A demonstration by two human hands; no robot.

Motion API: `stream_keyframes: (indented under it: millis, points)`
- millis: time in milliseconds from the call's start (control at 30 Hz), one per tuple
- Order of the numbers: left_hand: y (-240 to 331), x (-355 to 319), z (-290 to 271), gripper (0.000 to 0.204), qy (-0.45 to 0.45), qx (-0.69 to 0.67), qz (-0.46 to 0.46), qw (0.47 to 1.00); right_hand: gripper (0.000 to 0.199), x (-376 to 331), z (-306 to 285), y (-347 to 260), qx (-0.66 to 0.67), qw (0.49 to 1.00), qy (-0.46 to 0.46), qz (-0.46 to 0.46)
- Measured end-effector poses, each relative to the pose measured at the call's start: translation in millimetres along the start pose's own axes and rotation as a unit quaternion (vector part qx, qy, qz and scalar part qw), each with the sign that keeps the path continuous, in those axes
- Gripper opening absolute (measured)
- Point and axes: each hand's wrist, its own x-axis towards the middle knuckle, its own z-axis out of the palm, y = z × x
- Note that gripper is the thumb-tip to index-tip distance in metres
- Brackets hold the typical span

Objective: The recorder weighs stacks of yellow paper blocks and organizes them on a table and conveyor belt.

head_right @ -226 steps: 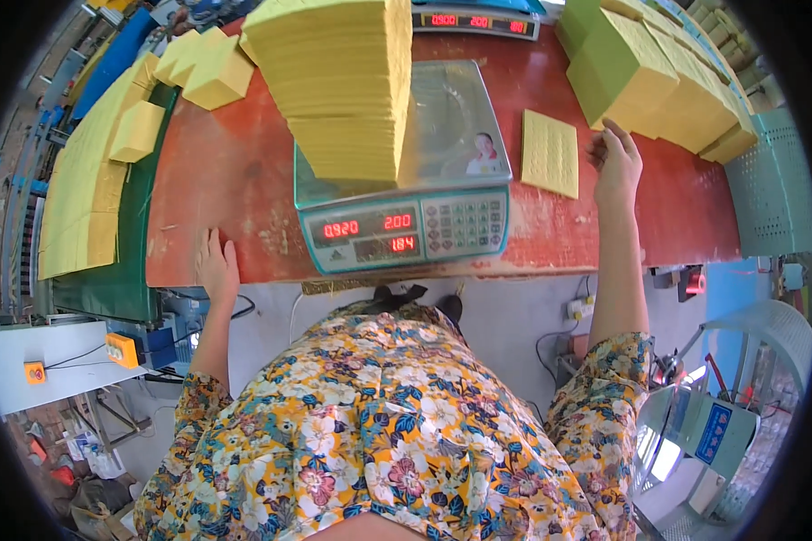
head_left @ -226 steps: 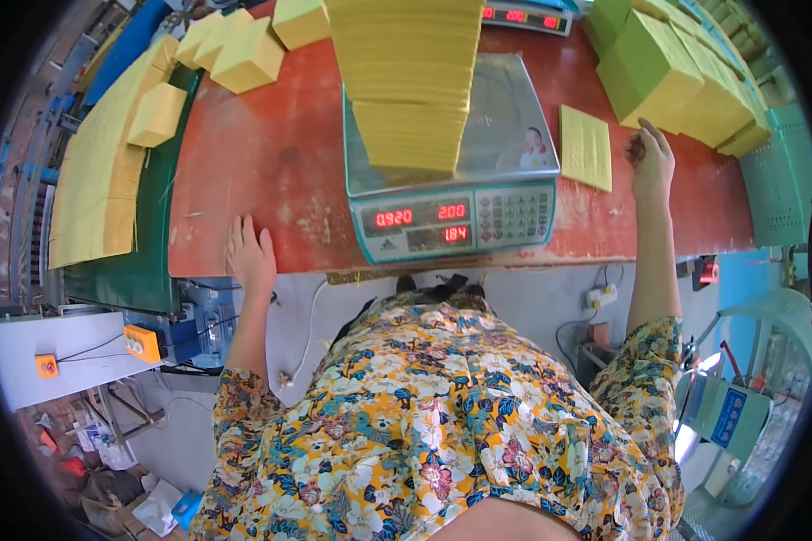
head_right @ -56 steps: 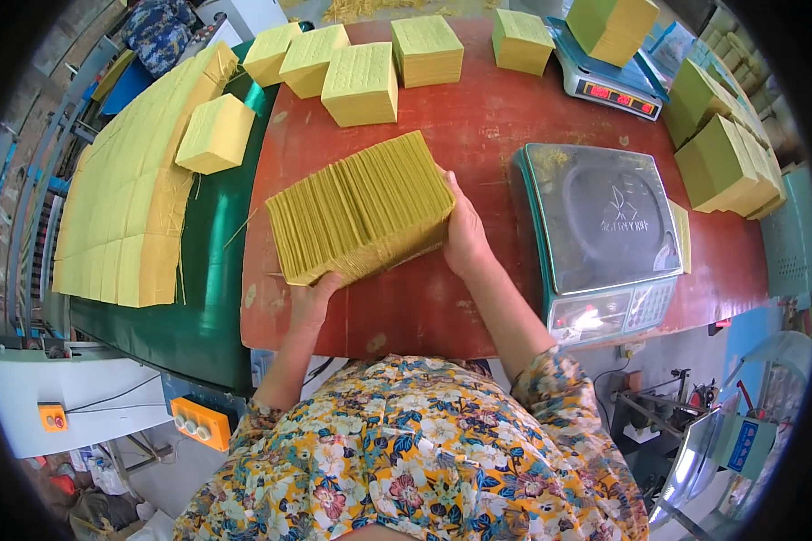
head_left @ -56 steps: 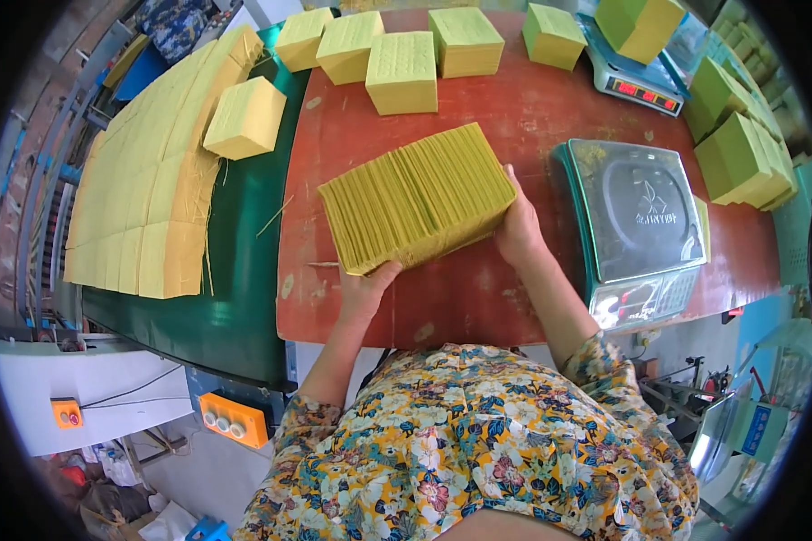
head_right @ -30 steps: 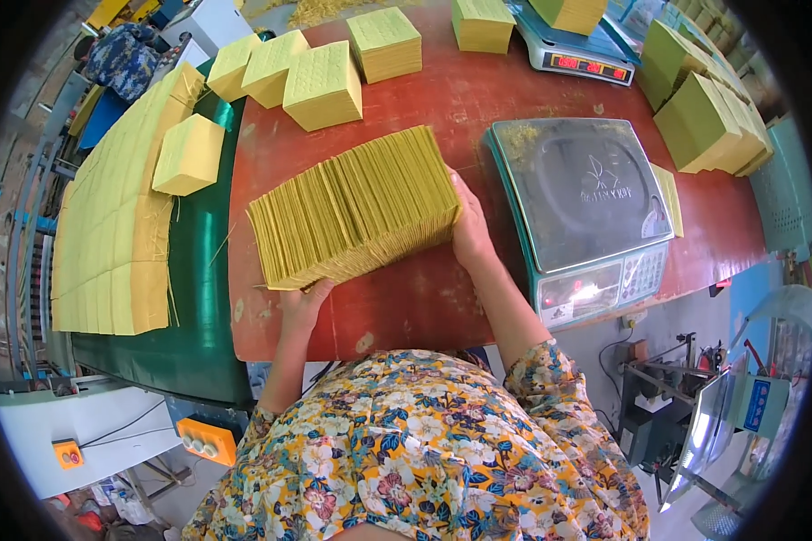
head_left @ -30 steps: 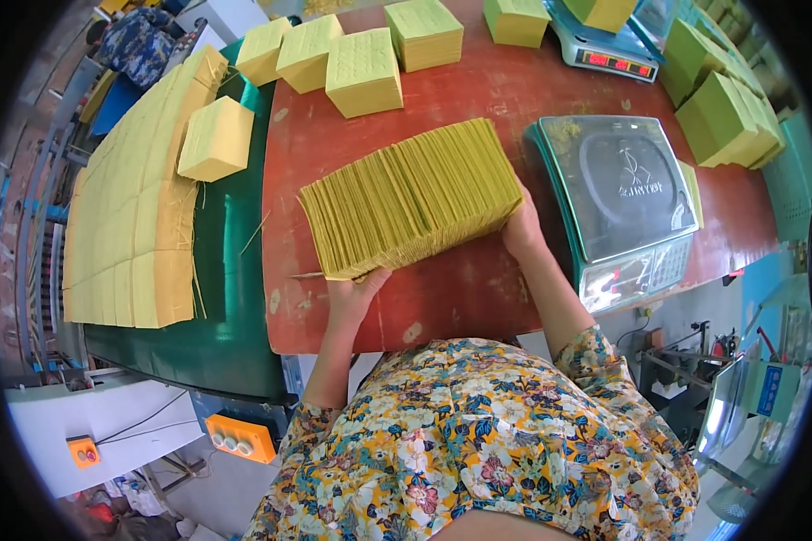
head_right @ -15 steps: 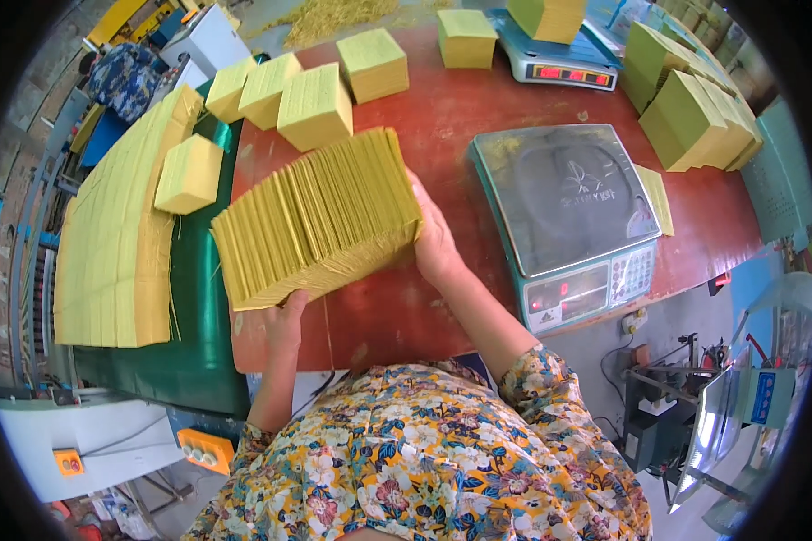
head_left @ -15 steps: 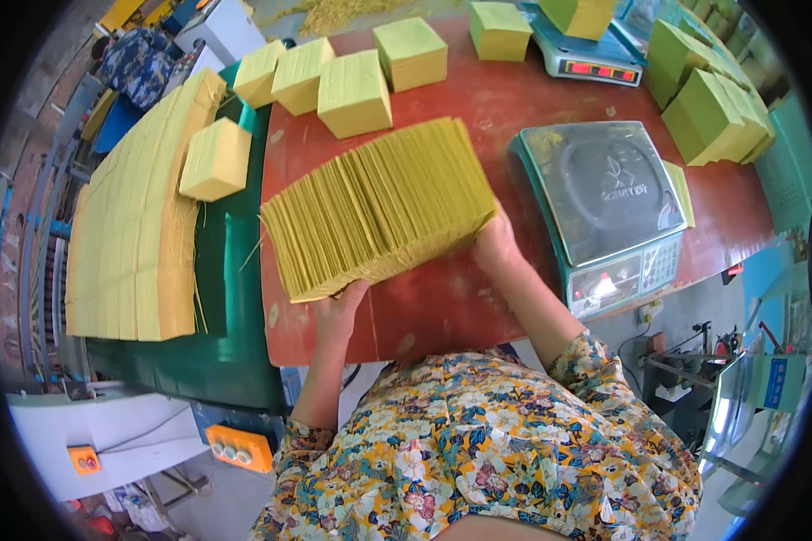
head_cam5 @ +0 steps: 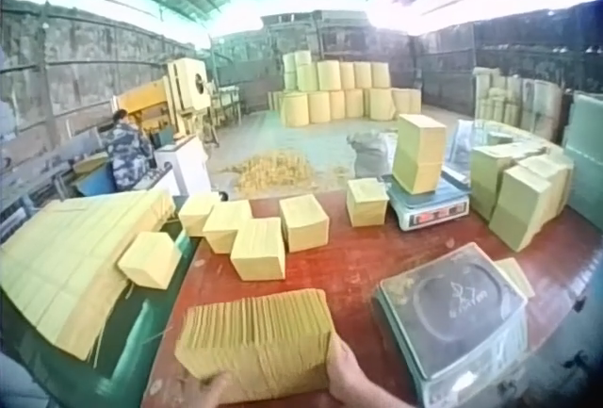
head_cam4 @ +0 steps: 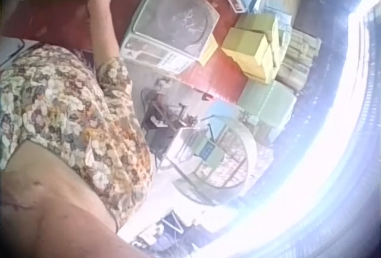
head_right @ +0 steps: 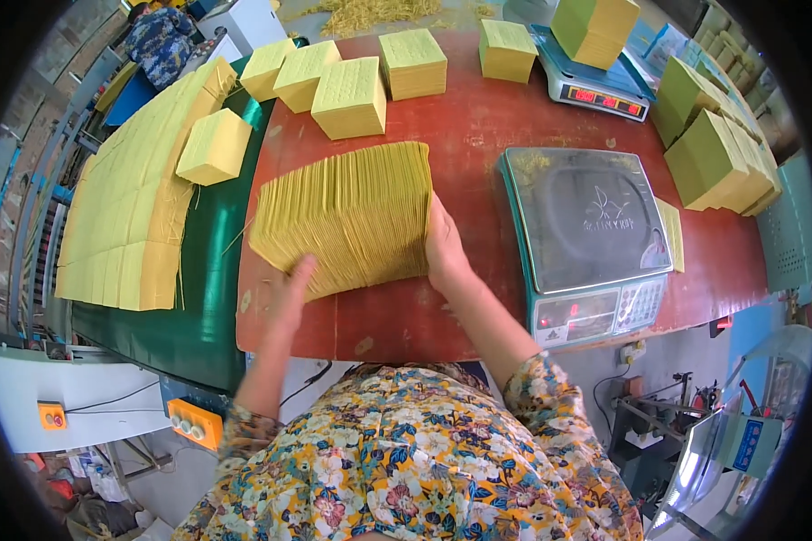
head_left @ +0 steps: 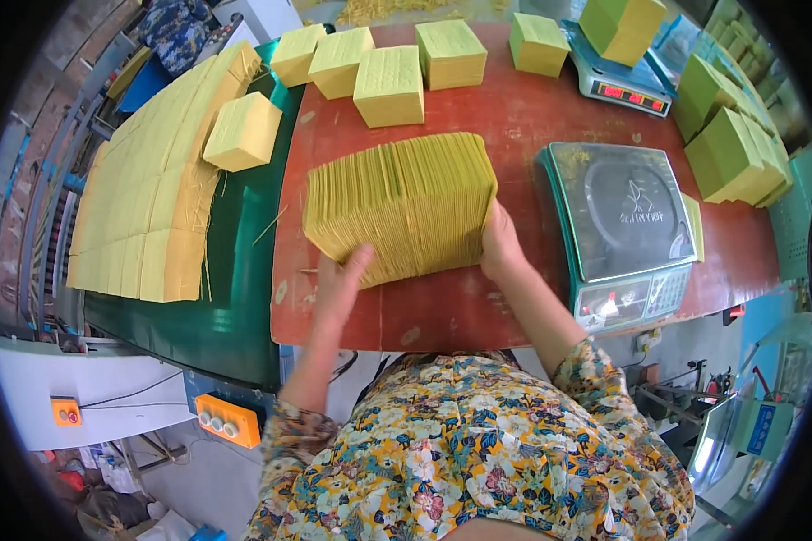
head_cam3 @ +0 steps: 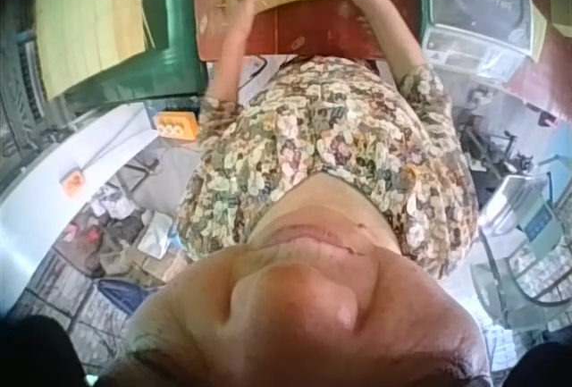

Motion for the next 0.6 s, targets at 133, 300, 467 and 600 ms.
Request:
stream_keyframes:
  millis: [133, 300, 467, 600]
  points:
    - [87.4, 20.5, -36.6, 0.078, -0.123, 0.080, -0.116, 0.982, 0.043, 5.7, 4.6, -50.1, -0.092, 0.976, 0.025, 0.196]
    - [106.1, 35.8, -71.3, 0.084, -0.191, 0.039, -0.270, 0.943, 0.045, 12.4, -5.3, -71.7, -0.163, 0.935, -0.111, 0.295]
    - [56.3, 26.9, -65.5, 0.082, -0.241, 0.073, -0.425, 0.870, 0.073, 22.6, -26.6, -50.2, -0.572, 0.780, -0.179, 0.181]
    - [44.0, 18.0, -78.4, 0.081, -0.232, 0.066, -0.399, 0.885, 0.069, 28.3, -40.3, -36.7, -0.558, 0.802, -0.155, 0.142]
